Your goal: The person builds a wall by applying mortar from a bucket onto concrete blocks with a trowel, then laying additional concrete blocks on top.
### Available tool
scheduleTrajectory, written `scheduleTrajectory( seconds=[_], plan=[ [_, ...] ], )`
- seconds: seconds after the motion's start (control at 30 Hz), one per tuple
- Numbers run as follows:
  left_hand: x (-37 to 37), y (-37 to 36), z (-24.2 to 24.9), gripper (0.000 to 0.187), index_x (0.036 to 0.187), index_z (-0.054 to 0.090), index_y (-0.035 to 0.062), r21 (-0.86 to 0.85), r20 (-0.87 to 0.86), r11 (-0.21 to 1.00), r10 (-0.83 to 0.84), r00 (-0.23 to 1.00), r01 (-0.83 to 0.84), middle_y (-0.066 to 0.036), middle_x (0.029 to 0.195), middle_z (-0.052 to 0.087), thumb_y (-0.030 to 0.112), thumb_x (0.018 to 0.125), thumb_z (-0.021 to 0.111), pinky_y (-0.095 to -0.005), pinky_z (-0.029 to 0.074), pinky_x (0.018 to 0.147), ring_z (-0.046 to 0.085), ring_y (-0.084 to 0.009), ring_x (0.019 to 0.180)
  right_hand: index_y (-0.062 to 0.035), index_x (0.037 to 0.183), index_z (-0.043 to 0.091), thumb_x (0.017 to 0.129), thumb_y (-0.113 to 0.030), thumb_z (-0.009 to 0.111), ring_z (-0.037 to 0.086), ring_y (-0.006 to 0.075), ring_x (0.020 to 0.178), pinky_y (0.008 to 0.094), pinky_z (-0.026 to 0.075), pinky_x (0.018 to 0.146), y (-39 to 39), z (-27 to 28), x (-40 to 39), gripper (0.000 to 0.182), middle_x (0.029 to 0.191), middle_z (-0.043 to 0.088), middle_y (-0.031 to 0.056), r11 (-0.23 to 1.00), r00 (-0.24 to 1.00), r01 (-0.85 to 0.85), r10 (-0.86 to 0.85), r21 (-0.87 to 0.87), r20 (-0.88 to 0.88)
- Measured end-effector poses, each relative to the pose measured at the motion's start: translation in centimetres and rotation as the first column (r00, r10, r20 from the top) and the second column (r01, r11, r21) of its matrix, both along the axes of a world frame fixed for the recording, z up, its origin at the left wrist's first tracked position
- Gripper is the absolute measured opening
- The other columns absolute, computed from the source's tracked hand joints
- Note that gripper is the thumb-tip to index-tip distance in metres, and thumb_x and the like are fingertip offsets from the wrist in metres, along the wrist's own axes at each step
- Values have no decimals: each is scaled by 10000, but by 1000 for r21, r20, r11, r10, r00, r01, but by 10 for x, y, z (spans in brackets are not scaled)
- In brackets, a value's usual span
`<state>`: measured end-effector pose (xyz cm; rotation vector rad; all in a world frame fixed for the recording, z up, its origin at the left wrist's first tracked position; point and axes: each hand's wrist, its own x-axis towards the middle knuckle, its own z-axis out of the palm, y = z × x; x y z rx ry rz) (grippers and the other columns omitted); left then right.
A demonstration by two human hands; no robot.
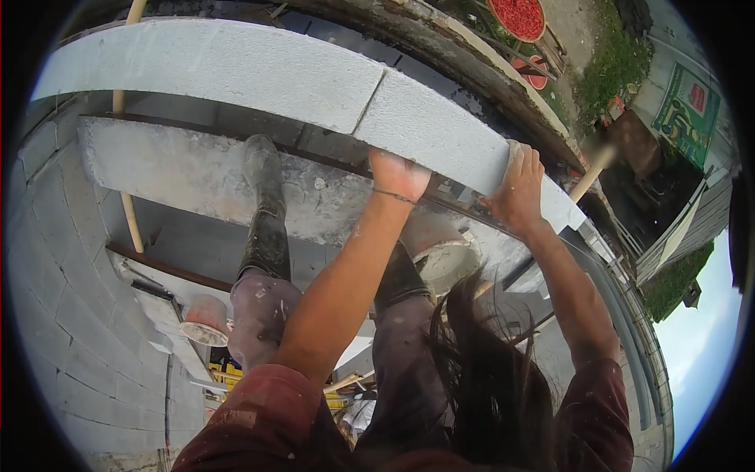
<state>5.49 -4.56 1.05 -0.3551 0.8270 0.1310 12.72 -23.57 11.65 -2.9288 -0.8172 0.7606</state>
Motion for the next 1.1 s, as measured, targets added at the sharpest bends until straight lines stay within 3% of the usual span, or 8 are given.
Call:
scheduleTrajectory(
  seconds=[0.23,0.3,0.4,0.57,0.67,0.77,0.9,1.1],
  plan=[
    [-9,-2,2,536,1388,559,53,20,-8,996,-92,996,92,-111,1386,602,453,1037,495,-487,405,1144,553,-293,1291,74,1427,417,502,-269,996,488,374,1198,500,380,1052,-2,0,8,1144,1301,507,194,1000,999,16,-17,-14,-32],
    [-25,-7,19,589,1440,515,18,10,-690,853,-372,622,522,-164,1432,574,469,1071,429,-466,383,1157,547,-313,1296,61,1442,417,506,-324,997,506,357,1191,496,386,1063,2,6,5,1167,1283,524,184,999,999,34,-35,-37,-25],
    [-62,8,73,482,1420,533,-33,362,-736,167,-553,391,917,-211,1326,634,306,1081,484,-384,472,1057,629,-267,1189,4,1534,357,642,-383,938,384,409,1423,599,261,1218,1,15,-13,1133,1455,445,238,990,989,143,-142,-11,46],
    [-1,100,146,366,1274,660,-51,446,-713,-894,-372,595,-25,-223,1193,694,54,923,673,-455,503,973,651,-364,1108,22,1540,348,892,-331,766,324,470,1461,630,264,1207,-8,47,-134,848,1528,354,298,781,902,432,-374,452,-215],
    [53,120,132,414,1329,637,-26,196,-716,-939,-335,613,-284,-251,1394,598,142,952,673,-509,423,1102,559,-394,1293,-5,1423,523,926,-200,705,510,442,1301,476,424,1107,-75,-7,-222,565,1385,540,254,467,556,818,-791,336,-256],
    [90,111,93,459,1326,658,30,139,-804,-860,-387,452,-490,-207,1357,639,364,1028,557,-502,411,1103,588,-365,1268,67,1332,607,1038,-191,583,664,311,1194,410,492,1021,-188,-57,-221,391,1299,684,198,-550,-342,766,-787,332,-514],
    [92,91,82,448,1314,669,27,36,-937,-881,-193,289,-471,-237,1195,704,354,1062,496,-493,467,1020,641,-396,1158,5,1451,534,1097,-198,483,542,292,1364,439,376,1181,-279,-76,-151,411,1489,552,164,-893,-186,197,-439,405,-879],
    [84,105,61,457,1169,677,-4,-127,-839,-866,-166,518,-483,-287,1027,689,363,1080,418,-559,465,830,631,-486,952,53,1257,637,1009,-225,612,648,250,1099,411,504,987,-300,-132,-97,373,1173,692,162,-861,-146,312,-462,402,-875]
  ],
)
